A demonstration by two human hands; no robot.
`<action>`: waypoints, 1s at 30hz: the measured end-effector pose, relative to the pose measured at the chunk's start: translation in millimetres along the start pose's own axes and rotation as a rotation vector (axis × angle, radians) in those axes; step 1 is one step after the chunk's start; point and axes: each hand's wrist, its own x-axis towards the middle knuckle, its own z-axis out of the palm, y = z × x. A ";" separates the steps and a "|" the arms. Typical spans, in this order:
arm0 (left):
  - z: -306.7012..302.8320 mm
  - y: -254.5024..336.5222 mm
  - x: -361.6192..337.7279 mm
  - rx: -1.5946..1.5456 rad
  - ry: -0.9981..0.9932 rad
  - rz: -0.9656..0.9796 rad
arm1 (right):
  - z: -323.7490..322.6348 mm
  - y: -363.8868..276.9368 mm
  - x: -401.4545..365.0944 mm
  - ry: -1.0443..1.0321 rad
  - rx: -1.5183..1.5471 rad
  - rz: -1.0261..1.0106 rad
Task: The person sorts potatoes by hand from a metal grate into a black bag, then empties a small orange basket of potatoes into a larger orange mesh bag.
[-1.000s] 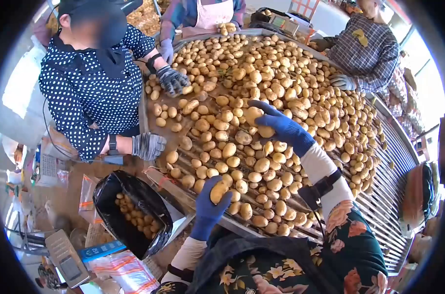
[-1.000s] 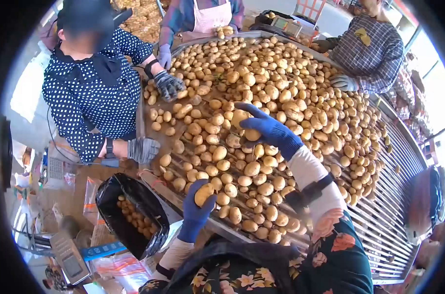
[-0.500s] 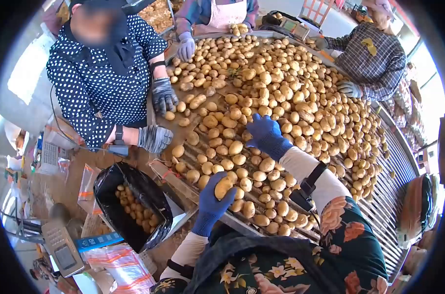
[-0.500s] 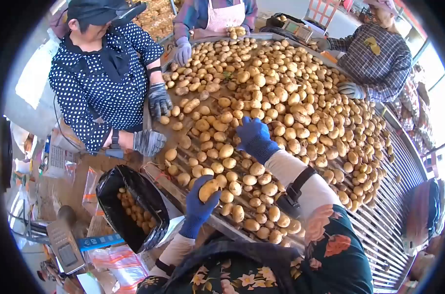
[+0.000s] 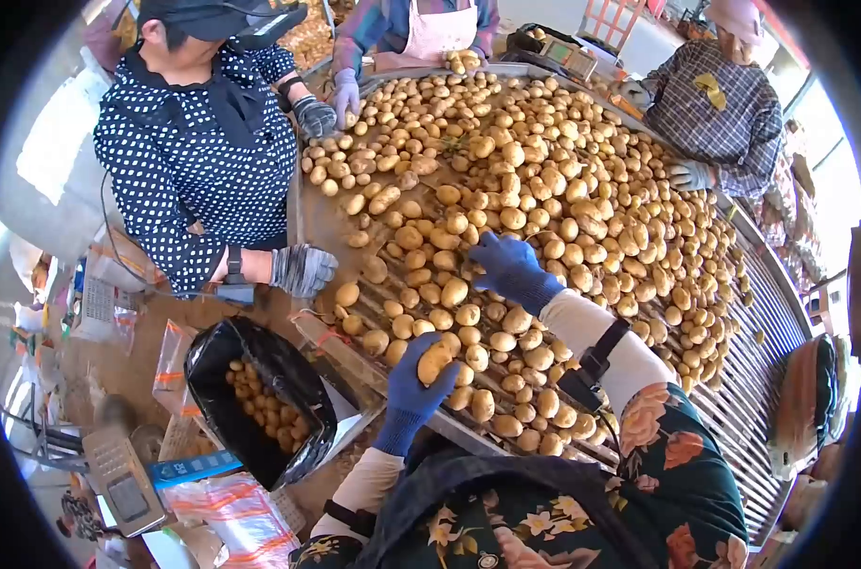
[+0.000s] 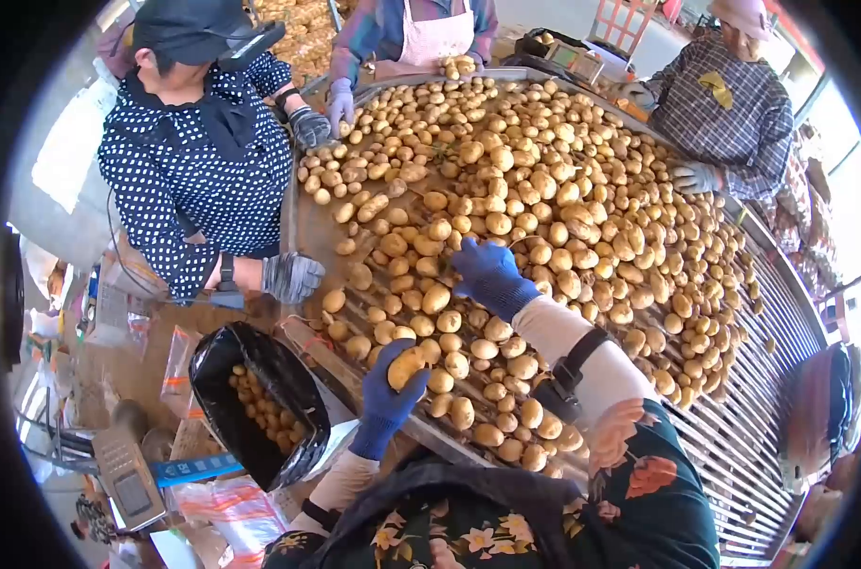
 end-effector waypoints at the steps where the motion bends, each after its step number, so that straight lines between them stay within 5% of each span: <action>1: 0.5 -0.2 -0.3 0.006 0.009 0.001 | 3.9 -1.6 4.9 0.034 -0.023 -0.018; 4: 0.8 -2.9 -0.6 0.074 0.056 0.115 | 4.8 5.1 5.9 0.061 0.082 -0.038; 7: 1.6 -4.4 -0.9 0.099 0.035 0.040 | 3.3 11.5 -7.6 0.129 0.782 -0.002; 8: 1.9 -2.3 -0.8 0.036 0.029 0.030 | 2.4 9.8 -15.5 0.130 0.782 0.004; 10: 3.4 1.3 -1.7 -0.029 0.010 0.021 | -9.0 1.2 -41.9 -0.112 1.518 0.164; 15: -5.3 -9.3 3.7 -0.264 0.033 -0.042 | 1.4 -24.5 -82.8 -0.186 1.946 0.042; 22: -6.0 10.7 -9.4 -0.981 -0.043 -0.405 | 18.5 -61.3 -98.2 -0.105 1.707 0.122; 30: -14.3 6.5 -19.3 -1.124 -0.013 -0.408 | 17.9 -87.5 -108.1 -0.119 1.683 0.056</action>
